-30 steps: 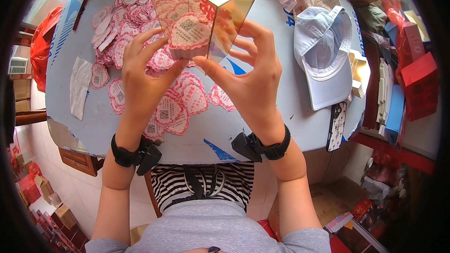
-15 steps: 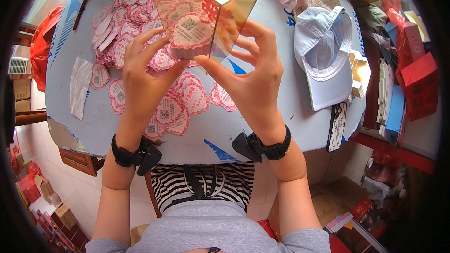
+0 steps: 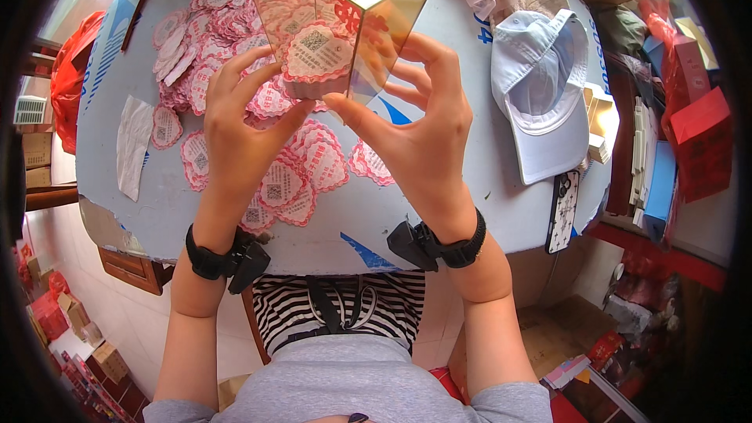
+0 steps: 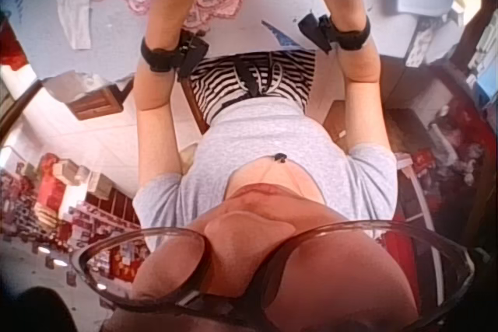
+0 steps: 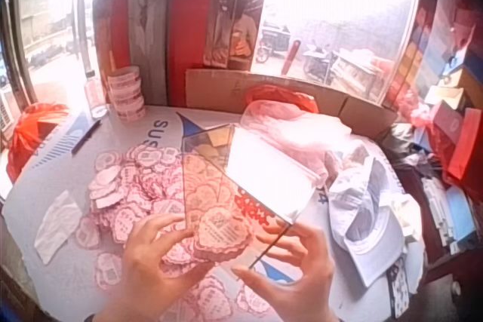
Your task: Sorting and organizing pink heart-shaped paper tags at a desk.
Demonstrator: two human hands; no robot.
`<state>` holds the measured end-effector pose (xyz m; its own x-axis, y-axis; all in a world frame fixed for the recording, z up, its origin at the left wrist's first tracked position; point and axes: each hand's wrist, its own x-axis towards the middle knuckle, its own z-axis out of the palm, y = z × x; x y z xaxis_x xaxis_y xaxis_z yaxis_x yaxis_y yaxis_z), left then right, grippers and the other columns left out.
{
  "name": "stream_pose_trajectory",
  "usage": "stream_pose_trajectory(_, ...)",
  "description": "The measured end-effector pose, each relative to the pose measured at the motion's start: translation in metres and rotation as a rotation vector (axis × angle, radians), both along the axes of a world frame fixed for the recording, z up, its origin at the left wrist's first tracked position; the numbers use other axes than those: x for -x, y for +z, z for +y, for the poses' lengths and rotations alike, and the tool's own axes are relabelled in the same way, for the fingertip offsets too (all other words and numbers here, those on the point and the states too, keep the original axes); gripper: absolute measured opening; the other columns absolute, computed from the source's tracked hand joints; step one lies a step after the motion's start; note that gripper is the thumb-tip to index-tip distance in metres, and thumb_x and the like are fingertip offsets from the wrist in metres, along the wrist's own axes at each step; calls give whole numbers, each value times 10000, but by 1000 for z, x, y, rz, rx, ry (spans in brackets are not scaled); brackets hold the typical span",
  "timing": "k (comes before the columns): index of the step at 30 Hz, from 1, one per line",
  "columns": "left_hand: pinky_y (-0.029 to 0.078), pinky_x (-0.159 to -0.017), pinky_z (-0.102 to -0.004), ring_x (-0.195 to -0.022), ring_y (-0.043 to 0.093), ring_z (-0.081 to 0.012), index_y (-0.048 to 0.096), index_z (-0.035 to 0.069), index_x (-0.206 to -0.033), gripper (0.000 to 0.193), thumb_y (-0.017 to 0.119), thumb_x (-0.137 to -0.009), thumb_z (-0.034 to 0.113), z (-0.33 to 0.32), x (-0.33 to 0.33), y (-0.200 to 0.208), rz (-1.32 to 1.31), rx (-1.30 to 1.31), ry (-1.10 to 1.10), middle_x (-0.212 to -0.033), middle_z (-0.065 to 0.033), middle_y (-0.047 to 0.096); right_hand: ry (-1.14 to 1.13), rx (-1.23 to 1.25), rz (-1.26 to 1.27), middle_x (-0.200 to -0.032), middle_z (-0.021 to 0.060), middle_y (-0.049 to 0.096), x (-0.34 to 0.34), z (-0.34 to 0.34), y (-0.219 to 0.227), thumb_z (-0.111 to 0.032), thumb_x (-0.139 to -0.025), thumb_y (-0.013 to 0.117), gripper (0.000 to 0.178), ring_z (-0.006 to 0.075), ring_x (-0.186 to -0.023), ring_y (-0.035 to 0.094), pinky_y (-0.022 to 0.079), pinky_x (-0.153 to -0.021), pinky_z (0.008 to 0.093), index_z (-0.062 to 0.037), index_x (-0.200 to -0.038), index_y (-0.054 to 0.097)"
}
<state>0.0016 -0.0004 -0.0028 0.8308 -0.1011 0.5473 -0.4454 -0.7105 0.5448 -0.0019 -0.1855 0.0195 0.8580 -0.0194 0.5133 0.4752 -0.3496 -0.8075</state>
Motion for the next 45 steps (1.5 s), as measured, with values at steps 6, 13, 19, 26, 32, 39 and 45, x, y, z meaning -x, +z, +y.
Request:
stream_pose_trajectory(6, 393, -917, -375, -1077, 512, -275, 623, 32, -1016, 441, 791, -626, 152, -1, 1, 0, 12, 28, -10, -1145, -88, 569, -12, -2, 13, -1064, 115, 580, 0, 0, 0, -156, -627, 838, 642, 223, -904, 638, 543, -732, 304, 6, -1118, 457)
stream_pose_trajectory(13, 391, -902, -403, -1054, 510, -298, 629, 59, -1011, 437, 786, -641, 230, 0, -2, -2, -46, 25, 3, -1111, -101, 569, -6, -1, -10, -1054, 114, 586, 1, 0, 0, -156, -626, 839, 647, 227, -900, 640, 543, -730, 304, 7, -1120, 456)
stream_pose_trajectory(19, 386, -911, -396, -1066, 506, -296, 625, 58, -1015, 454, 794, -629, 226, 0, -1, 0, -90, 42, 10, -1118, -97, 569, 15, 16, 2, -1059, 115, 591, 2, 2, -1, -182, -637, 834, 643, 235, -917, 642, 545, -733, 311, 6, -1122, 456)
stream_pose_trajectory(26, 380, -916, -394, -1083, 500, -293, 614, 66, -1012, 451, 797, -637, 237, 0, 0, 3, -90, 62, 15, -1121, -92, 567, 41, 68, 35, -1097, 121, 558, 4, 3, 0, -113, -641, 819, 646, 242, -969, 624, 548, -758, 298, -1, -1157, 447)
stream_pose_trajectory(32, 372, -927, -398, -1099, 490, -291, 611, 68, -1008, 446, 791, -648, 259, 1, 0, 3, -83, 56, 17, -1135, -94, 565, 5, 71, -2, -1054, 108, 594, 3, 4, -1, -198, -637, 833, 631, 237, -911, 647, 550, -725, 318, 9, -1111, 470)
stream_pose_trajectory(39, 375, -927, -396, -1098, 489, -288, 614, 63, -995, 430, 787, -653, 257, 1, 0, 1, -76, 45, 23, -1139, -91, 566, -3, 78, -23, -1058, 112, 592, 3, 4, -2, -206, -633, 835, 640, 239, -909, 648, 551, -722, 322, 12, -1111, 470)
stream_pose_trajectory(45, 378, -924, -396, -1096, 490, -290, 618, 58, -977, 416, 791, -648, 244, 1, 0, 1, -67, 49, 23, -1134, -91, 567, -1, 75, -23, -1055, 112, 593, 3, 4, -2, -206, -632, 835, 635, 241, -911, 647, 550, -727, 324, 10, -1107, 474)
